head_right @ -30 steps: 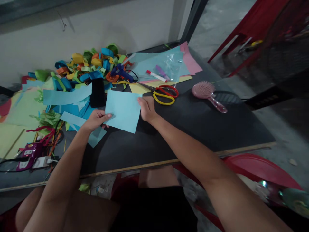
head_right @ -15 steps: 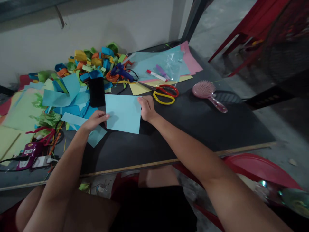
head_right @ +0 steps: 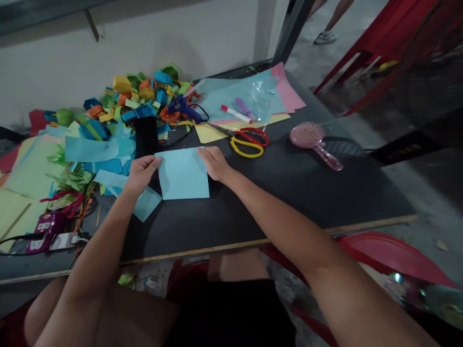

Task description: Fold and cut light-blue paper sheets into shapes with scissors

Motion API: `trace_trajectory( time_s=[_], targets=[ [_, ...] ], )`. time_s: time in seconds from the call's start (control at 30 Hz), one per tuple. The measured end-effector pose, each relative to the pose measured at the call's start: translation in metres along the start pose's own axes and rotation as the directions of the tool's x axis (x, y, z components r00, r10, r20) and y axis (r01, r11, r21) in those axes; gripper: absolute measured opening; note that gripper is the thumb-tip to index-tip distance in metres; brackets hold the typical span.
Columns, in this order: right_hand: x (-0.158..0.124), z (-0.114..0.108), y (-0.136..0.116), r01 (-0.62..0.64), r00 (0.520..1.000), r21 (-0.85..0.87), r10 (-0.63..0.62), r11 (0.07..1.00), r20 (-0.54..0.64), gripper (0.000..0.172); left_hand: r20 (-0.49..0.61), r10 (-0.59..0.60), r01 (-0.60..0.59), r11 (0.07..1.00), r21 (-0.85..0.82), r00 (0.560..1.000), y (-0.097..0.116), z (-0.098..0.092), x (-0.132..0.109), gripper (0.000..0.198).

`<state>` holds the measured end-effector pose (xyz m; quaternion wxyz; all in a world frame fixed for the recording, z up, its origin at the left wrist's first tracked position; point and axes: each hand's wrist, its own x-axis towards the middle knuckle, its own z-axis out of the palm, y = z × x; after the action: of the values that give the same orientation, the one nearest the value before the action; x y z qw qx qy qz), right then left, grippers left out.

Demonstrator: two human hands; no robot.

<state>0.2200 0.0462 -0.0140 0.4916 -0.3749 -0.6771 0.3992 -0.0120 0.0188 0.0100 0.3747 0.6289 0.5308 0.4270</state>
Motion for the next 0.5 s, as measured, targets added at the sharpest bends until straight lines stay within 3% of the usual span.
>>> trace_trajectory(
  time_s=[0.17, 0.5],
  targets=[
    [-0.0001, 0.0013, 0.0025, -0.023, 1.000, 0.010, 0.023, 1.000, 0.001, 0.065, -0.048, 0.031, -0.031, 0.999, -0.008, 0.998, -0.0049, -0.0010, 0.0008, 0.038],
    [0.0057, 0.0015, 0.0097, 0.002, 0.998, -0.161, -0.011, 0.987, -0.055, 0.067, -0.053, 0.065, -0.062, 0.996, 0.068, 0.996, -0.0067, -0.0031, 0.0007, 0.040]
  ],
)
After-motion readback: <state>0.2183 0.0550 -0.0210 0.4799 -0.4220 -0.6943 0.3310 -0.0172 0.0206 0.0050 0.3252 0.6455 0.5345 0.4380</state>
